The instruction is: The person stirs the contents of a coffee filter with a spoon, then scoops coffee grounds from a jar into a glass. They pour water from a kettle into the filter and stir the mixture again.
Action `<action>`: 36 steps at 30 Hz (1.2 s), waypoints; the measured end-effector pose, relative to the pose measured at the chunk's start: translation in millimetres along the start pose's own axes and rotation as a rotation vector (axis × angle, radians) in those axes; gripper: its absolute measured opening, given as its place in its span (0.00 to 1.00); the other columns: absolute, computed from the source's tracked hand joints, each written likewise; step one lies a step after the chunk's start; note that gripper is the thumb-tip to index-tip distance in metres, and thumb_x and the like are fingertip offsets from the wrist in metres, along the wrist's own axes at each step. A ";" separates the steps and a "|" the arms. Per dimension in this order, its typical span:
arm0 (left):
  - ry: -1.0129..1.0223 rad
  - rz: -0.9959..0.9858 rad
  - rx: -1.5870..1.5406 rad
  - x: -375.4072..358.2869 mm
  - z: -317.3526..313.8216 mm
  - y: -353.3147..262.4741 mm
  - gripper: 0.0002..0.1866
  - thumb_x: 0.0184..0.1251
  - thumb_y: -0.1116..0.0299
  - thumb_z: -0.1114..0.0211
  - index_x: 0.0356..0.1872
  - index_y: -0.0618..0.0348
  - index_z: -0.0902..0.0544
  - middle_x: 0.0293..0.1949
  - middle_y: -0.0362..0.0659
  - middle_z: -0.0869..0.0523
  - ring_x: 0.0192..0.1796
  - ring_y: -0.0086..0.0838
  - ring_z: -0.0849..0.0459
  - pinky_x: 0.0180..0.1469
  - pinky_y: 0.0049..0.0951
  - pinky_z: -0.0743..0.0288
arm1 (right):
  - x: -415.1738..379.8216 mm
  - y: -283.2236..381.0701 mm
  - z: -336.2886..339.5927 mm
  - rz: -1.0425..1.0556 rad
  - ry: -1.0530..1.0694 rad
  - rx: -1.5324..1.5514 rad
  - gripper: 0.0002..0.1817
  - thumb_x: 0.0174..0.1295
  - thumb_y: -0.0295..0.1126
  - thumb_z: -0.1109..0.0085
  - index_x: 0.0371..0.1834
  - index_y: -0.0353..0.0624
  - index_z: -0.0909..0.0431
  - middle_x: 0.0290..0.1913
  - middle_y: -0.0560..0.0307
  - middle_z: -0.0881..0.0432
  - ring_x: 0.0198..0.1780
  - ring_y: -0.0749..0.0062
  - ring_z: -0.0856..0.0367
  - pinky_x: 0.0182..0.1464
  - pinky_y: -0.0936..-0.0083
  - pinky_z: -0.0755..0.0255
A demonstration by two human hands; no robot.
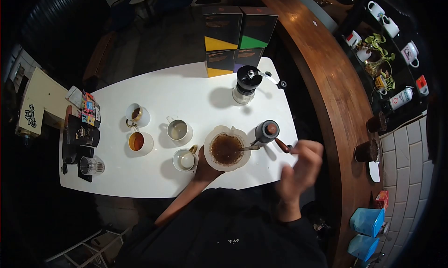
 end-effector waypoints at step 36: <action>0.065 0.039 -0.218 9.6 0.4 -3.1 0.36 0.50 0.71 0.15 0.61 0.64 0.22 0.54 0.47 0.12 0.56 0.34 0.11 0.60 0.35 0.17 | -21.2 172.7 71.6 1.324 -0.851 0.202 0.14 0.71 0.41 0.42 0.48 0.41 0.24 0.46 0.54 0.24 0.51 0.60 0.27 0.54 0.58 0.32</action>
Point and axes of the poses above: each hand's wrist, its own x-axis towards the middle knuckle, its own z-axis out of the back of the hand, y = z × x, the point moved 9 cm from there along x, towards the middle knuckle
